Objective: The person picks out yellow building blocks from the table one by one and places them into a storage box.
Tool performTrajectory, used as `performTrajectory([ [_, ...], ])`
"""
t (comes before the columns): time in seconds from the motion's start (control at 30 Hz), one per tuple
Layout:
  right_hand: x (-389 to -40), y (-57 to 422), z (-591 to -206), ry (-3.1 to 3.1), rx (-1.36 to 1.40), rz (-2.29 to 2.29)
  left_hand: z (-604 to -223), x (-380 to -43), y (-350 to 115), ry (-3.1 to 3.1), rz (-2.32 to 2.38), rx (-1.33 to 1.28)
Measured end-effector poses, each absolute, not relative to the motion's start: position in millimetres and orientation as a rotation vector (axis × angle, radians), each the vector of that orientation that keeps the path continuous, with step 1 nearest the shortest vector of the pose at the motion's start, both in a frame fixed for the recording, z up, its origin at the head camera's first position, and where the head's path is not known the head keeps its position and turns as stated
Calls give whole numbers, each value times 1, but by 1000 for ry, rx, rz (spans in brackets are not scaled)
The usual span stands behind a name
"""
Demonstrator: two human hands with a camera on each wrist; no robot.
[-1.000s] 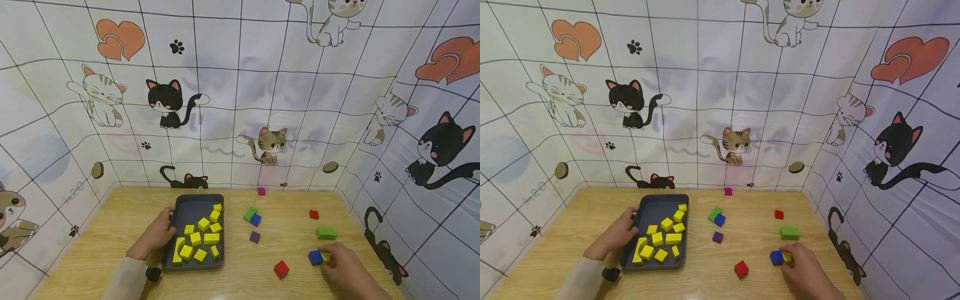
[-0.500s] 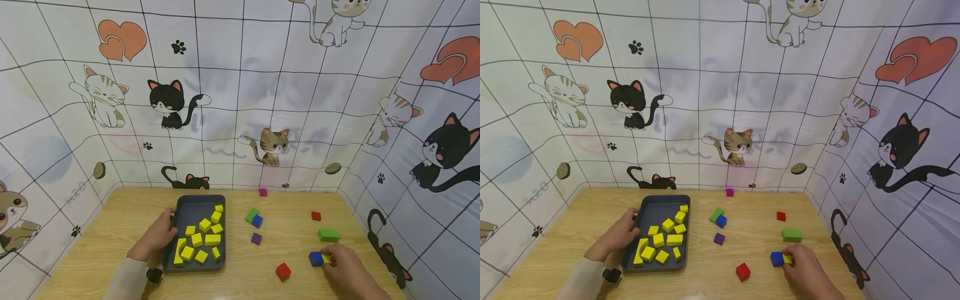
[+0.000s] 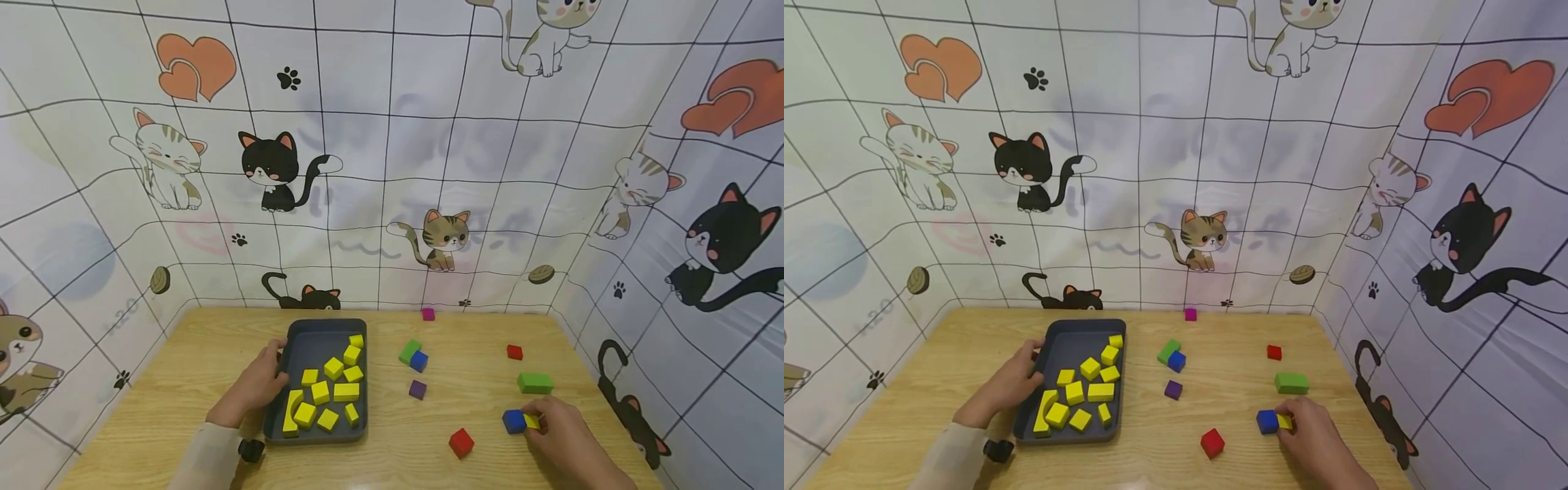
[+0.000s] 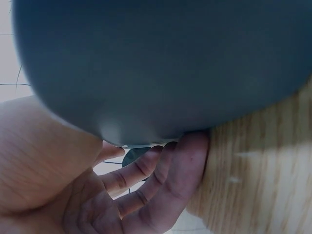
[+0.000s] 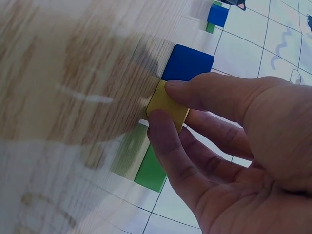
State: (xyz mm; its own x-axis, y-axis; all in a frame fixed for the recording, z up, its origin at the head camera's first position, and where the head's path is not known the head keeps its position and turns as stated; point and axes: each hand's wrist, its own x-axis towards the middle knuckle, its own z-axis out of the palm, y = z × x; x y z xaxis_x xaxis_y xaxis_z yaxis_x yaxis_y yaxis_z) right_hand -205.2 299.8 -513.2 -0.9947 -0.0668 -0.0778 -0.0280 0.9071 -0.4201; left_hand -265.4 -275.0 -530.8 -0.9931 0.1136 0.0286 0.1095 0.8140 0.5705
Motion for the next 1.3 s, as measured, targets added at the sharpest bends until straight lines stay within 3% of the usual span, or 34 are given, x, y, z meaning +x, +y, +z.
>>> performTrajectory([
  [0.67, -214, 297, -503, 2958, -33, -662, -532, -265, -275, 2974, 945, 160],
  [1.3, -234, 263, -481, 3178, -412, -616, -532, -265, -277, 2984, 970, 211],
])
